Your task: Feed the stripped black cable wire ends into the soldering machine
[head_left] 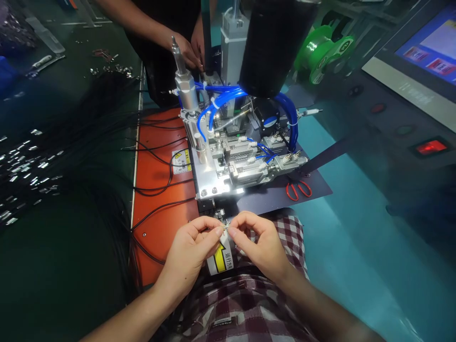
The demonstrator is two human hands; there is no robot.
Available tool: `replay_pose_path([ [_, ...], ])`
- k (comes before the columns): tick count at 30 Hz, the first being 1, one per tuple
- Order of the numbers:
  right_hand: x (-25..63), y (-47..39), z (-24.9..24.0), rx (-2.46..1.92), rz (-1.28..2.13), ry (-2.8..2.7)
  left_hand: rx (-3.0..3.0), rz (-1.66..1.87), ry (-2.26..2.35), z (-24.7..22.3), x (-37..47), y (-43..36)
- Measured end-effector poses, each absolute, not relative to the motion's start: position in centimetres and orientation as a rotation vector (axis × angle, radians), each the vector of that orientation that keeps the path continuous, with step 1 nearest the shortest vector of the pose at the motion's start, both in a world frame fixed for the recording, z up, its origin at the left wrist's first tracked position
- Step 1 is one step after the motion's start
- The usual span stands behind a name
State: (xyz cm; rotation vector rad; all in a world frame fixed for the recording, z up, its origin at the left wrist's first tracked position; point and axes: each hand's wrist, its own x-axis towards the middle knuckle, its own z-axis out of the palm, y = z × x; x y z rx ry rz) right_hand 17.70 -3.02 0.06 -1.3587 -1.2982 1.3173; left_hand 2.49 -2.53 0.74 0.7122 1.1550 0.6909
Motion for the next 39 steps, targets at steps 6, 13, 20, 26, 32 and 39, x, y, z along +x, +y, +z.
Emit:
replay_pose_path([
  [6,17.5,-3.4,-0.5,-1.339,1.327,-1.292,0.692,0.727,1.133,0.8,2.5,-2.7],
  [13,16.6,-4.1,-1.0,-1.3,1.206,-1.333,0.671,0.73,1.136,1.2,2.6,-2.9],
  [20,17.5,-3.8,-0.5,-1.299,1.169,-1.378,0.73,0.69,1.148,0.9,2.5,-2.7],
  [26,17.3,-3.5,-0.3,-1.322,1.208,-1.323,0.777,0.681,1.152,0.8,2.5,-2.8],
  [32,18.3,-2.6,-0.7,-1.175,1.626,-1.164,0.762,0.657,1.112,1.3,2.5,-2.4],
  [39,20.0,-0.6,-1.8,-0.8,1.879,-1.276,0.655,0.564,0.979,2.3,2.2,-2.0],
])
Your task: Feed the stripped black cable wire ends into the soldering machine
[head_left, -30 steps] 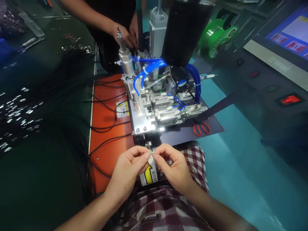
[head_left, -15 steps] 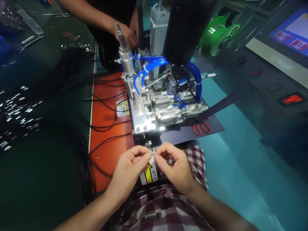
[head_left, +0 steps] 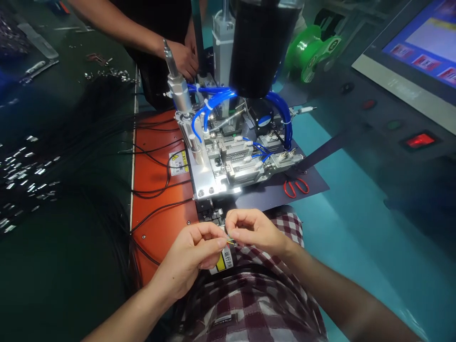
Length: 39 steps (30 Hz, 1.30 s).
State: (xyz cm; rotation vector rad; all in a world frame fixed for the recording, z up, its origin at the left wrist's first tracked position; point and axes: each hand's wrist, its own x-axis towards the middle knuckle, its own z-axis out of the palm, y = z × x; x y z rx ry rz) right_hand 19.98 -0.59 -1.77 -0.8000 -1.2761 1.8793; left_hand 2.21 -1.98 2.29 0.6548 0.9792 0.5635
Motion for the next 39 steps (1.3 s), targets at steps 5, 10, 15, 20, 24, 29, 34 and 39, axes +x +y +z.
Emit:
replay_pose_path([
  [5,20.5,0.6,-0.7,-0.781,1.905,-1.423,0.719,0.561,1.02,2.1,2.2,-2.2],
  [10,20.0,0.1,0.2,-0.995,1.71,-1.456,0.764,0.651,1.152,1.8,2.5,-2.4],
  [15,18.4,-2.0,-0.2,-1.222,1.433,-1.386,0.741,0.69,1.204,1.5,2.4,-2.5],
  [20,17.5,-2.7,-0.4,-1.25,1.306,-1.386,0.774,0.676,1.186,1.1,2.3,-2.6],
  [24,17.7,-2.5,-0.1,-1.267,1.291,-1.379,0.796,0.693,1.175,0.9,2.4,-2.7],
  [29,17.8,-2.6,-0.1,-1.305,1.385,-1.307,0.761,0.716,1.176,0.9,2.5,-2.7],
  [34,17.6,-3.0,-0.4,-1.322,1.156,-1.4,0.763,0.708,1.186,0.8,2.5,-2.6],
  [39,17.3,-3.1,-0.3,-1.309,1.172,-1.359,0.759,0.752,1.141,1.0,2.7,-2.8],
])
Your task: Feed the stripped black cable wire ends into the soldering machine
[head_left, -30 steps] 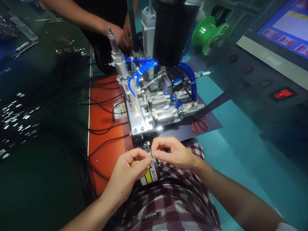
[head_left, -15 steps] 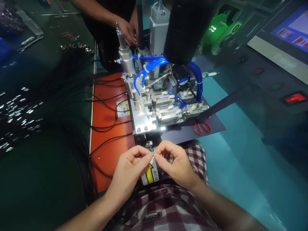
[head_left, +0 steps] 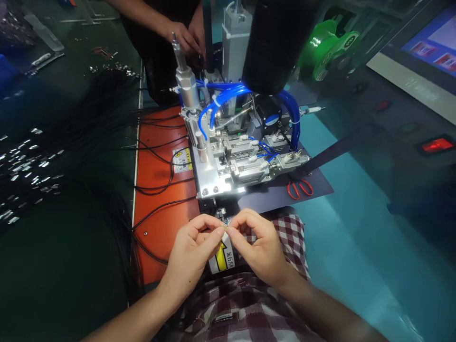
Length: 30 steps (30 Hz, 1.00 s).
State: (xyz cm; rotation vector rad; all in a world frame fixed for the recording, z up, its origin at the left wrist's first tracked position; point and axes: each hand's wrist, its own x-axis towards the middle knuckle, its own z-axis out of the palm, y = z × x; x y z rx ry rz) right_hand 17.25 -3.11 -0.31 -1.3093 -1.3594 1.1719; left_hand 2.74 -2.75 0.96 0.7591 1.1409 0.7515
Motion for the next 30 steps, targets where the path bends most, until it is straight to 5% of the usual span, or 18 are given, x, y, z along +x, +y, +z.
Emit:
replay_pose_path([
  [7,17.31,-2.96,0.01,-1.234,1.679,-0.931,0.807,0.767,1.008,1.14,2.42,-2.73],
  [30,17.78,-3.82,0.12,-1.398,1.439,-1.255,0.679,0.632,1.162,1.78,2.64,-2.12],
])
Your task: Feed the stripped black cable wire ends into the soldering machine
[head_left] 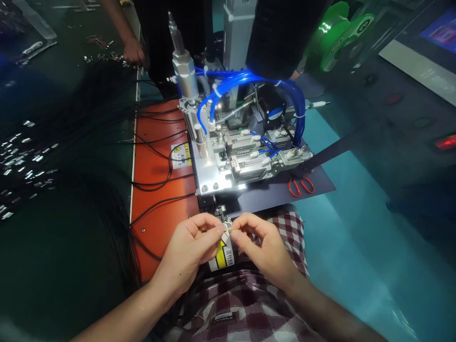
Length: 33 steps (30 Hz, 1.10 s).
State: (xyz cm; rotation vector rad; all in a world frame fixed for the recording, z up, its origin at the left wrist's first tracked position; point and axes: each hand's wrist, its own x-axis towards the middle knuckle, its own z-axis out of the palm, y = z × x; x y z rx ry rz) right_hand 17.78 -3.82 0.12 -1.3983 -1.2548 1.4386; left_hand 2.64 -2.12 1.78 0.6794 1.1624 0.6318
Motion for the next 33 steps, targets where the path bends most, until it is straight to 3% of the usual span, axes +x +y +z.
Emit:
replay_pose_path([
  [33,16.94,-3.89,0.2,-1.402,1.543,-0.994,0.734,0.678,1.186,0.95,2.89,-2.76],
])
